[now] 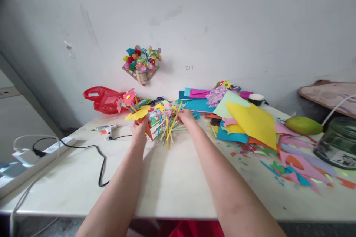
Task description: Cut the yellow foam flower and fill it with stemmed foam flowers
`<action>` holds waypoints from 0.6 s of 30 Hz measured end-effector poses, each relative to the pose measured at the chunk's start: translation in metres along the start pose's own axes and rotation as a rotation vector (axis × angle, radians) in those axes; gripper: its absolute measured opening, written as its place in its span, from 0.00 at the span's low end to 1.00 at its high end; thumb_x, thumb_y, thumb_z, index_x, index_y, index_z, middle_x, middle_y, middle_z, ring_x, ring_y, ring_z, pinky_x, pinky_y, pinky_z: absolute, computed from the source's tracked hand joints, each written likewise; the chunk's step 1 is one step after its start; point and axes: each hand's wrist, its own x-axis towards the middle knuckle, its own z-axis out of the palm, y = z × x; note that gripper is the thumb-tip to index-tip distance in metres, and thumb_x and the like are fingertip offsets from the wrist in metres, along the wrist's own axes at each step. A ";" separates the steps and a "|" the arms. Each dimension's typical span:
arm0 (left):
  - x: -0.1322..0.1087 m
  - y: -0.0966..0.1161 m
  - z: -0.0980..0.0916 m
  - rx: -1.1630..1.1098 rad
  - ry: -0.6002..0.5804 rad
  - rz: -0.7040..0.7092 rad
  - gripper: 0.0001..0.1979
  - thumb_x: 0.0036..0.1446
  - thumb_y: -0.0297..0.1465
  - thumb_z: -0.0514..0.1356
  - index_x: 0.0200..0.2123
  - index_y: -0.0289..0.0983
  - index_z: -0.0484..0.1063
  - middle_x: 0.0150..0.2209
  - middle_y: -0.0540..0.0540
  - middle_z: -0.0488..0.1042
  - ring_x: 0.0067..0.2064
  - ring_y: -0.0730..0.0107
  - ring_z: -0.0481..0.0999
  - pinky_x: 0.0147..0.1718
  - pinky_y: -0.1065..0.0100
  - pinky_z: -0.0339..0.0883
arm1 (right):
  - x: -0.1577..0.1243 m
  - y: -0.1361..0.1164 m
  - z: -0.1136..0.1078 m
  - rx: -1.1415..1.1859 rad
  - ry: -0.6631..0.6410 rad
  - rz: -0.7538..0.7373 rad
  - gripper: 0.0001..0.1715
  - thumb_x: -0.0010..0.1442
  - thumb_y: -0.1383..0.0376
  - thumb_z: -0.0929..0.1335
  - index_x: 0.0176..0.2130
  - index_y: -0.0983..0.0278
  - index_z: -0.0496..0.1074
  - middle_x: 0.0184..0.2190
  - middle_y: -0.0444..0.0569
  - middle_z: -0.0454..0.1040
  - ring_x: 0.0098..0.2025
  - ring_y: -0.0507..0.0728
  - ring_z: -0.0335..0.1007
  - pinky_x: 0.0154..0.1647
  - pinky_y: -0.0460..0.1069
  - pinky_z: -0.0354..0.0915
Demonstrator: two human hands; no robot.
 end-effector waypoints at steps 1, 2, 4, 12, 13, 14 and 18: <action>0.001 -0.001 -0.001 -0.007 -0.005 -0.002 0.19 0.35 0.38 0.68 0.27 0.35 0.66 0.17 0.54 0.68 0.17 0.77 0.64 0.18 0.72 0.59 | 0.001 0.004 0.001 -0.049 0.002 -0.014 0.04 0.55 0.68 0.67 0.30 0.67 0.71 0.13 0.39 0.66 0.11 0.46 0.54 0.13 0.42 0.51; 0.002 -0.002 -0.003 -0.019 -0.012 -0.002 0.19 0.36 0.39 0.68 0.27 0.36 0.66 0.17 0.54 0.68 0.17 0.77 0.64 0.19 0.72 0.59 | 0.003 0.007 0.003 -0.110 0.008 -0.032 0.04 0.55 0.68 0.66 0.30 0.66 0.72 0.14 0.39 0.66 0.12 0.46 0.54 0.13 0.42 0.51; 0.003 -0.003 -0.006 -0.045 -0.027 0.000 0.19 0.37 0.41 0.68 0.27 0.36 0.66 0.18 0.54 0.68 0.17 0.77 0.64 0.19 0.73 0.58 | 0.006 0.014 0.007 -0.231 0.038 -0.065 0.06 0.55 0.69 0.65 0.30 0.66 0.72 0.14 0.38 0.64 0.12 0.46 0.54 0.15 0.43 0.53; 0.001 0.005 -0.011 -0.069 0.025 -0.033 0.20 0.38 0.44 0.67 0.26 0.37 0.63 0.17 0.54 0.67 0.17 0.78 0.63 0.17 0.74 0.54 | 0.024 0.029 0.025 -0.457 0.101 -0.182 0.08 0.54 0.68 0.65 0.24 0.65 0.71 0.20 0.43 0.69 0.22 0.50 0.63 0.25 0.44 0.57; 0.002 0.005 -0.012 -0.067 0.024 -0.031 0.20 0.38 0.44 0.66 0.26 0.37 0.63 0.17 0.54 0.67 0.16 0.78 0.62 0.17 0.74 0.54 | 0.025 0.029 0.027 -0.485 0.104 -0.198 0.09 0.54 0.68 0.65 0.24 0.65 0.71 0.21 0.44 0.70 0.24 0.51 0.64 0.26 0.45 0.57; 0.002 0.005 -0.012 -0.066 0.020 -0.030 0.20 0.39 0.44 0.66 0.25 0.36 0.63 0.17 0.54 0.67 0.16 0.78 0.62 0.17 0.74 0.54 | 0.026 0.029 0.029 -0.512 0.104 -0.213 0.09 0.53 0.68 0.65 0.23 0.65 0.70 0.22 0.45 0.70 0.25 0.51 0.65 0.27 0.45 0.58; 0.004 0.003 -0.014 -0.048 0.004 -0.032 0.20 0.38 0.45 0.66 0.25 0.37 0.64 0.17 0.54 0.67 0.16 0.77 0.64 0.18 0.73 0.56 | 0.024 0.029 0.034 -0.599 0.080 -0.251 0.10 0.53 0.69 0.64 0.22 0.66 0.70 0.20 0.46 0.70 0.25 0.52 0.64 0.28 0.45 0.57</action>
